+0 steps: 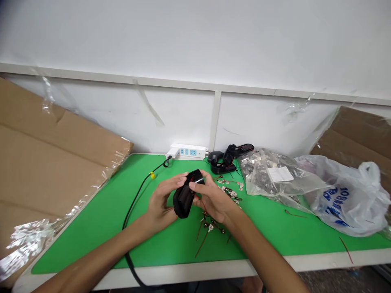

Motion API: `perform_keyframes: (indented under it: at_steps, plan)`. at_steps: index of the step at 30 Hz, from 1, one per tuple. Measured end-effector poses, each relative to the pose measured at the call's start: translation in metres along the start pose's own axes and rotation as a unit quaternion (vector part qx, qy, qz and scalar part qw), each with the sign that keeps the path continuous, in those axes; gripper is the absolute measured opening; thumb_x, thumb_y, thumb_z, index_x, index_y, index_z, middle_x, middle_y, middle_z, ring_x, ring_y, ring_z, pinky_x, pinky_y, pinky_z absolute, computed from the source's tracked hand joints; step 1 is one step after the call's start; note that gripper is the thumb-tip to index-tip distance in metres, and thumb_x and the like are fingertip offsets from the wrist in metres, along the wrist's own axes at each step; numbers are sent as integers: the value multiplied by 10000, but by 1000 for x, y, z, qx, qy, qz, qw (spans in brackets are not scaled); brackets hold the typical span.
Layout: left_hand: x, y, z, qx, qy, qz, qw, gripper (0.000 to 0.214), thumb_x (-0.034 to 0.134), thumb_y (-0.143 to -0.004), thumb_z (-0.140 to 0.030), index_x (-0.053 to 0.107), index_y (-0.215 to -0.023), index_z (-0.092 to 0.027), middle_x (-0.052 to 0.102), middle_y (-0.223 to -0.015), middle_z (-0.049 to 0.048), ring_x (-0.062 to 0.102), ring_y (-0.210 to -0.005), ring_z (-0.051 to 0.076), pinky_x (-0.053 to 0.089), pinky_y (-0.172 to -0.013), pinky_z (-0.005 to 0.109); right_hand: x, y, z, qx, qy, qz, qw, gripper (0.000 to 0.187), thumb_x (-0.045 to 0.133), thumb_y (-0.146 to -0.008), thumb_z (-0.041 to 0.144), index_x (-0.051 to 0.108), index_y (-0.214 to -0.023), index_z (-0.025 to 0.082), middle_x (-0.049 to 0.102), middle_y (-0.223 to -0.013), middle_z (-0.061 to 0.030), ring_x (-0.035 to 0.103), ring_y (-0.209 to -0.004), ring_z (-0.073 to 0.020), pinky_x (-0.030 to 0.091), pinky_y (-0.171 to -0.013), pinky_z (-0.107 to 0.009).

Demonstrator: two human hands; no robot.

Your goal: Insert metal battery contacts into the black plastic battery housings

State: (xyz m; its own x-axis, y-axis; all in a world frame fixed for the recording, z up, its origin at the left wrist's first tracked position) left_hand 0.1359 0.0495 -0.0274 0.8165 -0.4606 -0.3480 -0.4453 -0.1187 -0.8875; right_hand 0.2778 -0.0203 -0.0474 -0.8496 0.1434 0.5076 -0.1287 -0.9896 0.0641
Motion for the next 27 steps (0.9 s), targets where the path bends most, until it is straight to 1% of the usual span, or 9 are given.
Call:
perform_keyframes:
  at_steps: [4,8,10,12,16,19,22,24,27]
  plan:
    - [2,-4,5,-31,-30,30,999,728,771,-870,-108,460,-1511,-259,635,-1392,141,608,-1335,278,531,-1125,486,-2,-3,6,25,-27,11,999,632,908,-772,348,506,-1256,297,625,-1071,4,641,-886,-147,541,-724,-256]
    - [0,-8,14,-118,-42,-2,992,771,870,-801,-179,496,-1468,-276,632,-1376,118,608,-1297,277,504,-1134,476,-36,-5,36,-77,110,-82,987,581,876,-810,421,562,-1282,292,597,-1349,-65,626,-1195,-220,531,-1006,-367]
    - [-2,-11,22,-195,-3,-37,980,726,863,-813,-225,515,-1448,-271,619,-1398,112,603,-1307,278,482,-1157,465,-62,2,64,-148,264,-144,942,476,815,-863,442,602,-1261,290,611,-1377,-83,581,-1289,-254,478,-1097,-424]
    - [-3,-11,33,-299,88,-82,947,660,815,-861,-288,511,-1446,-249,606,-1437,118,610,-1313,275,481,-1159,443,-86,12,91,-199,457,-172,850,344,769,-885,375,655,-1196,283,658,-1297,-79,585,-1272,-272,440,-1130,-470]
    - [1,-2,55,-492,284,-154,809,561,716,-897,-394,539,-1390,-194,676,-1375,126,706,-1168,292,578,-1028,447,-134,28,106,-98,703,-198,676,231,771,-823,286,782,-1054,272,586,-1405,-106,441,-1412,-368,332,-1196,-544]
    - [4,5,63,-578,348,-157,721,474,663,-898,-381,595,-1309,-156,744,-1239,136,758,-1001,287,643,-846,417,-158,33,89,22,757,-191,624,312,807,-762,256,807,-1073,289,502,-1515,-115,345,-1465,-432,355,-1164,-551]
    - [9,10,61,-631,388,-120,661,374,633,-916,-372,652,-1186,-114,757,-1179,166,770,-904,269,647,-691,351,-164,31,77,44,780,-197,592,313,761,-754,184,808,-1051,270,473,-1545,-124,342,-1458,-438,376,-1137,-532]
    - [12,10,59,-633,405,-100,652,344,693,-883,-308,652,-1169,-121,754,-1188,164,771,-865,248,640,-652,321,-165,29,75,42,789,-207,577,261,736,-754,166,803,-994,239,468,-1545,-140,359,-1440,-442,393,-1111,-529]
    - [13,9,59,-607,386,-91,688,424,792,-813,-197,628,-1200,-145,744,-1222,147,763,-848,209,637,-672,290,-164,27,75,31,797,-211,565,116,707,-785,185,785,-869,203,487,-1519,-167,378,-1419,-446,407,-1085,-525]
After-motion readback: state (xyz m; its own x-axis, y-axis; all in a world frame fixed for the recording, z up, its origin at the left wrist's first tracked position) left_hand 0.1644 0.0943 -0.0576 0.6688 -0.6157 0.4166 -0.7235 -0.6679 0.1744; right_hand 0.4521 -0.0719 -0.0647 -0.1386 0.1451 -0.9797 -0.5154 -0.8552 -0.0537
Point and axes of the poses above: each hand's wrist, its own y-axis away from the middle knuckle, its own x-axis out of the palm, z = x × y, the point moved 5 cm from there along -y, towards the middle knuckle
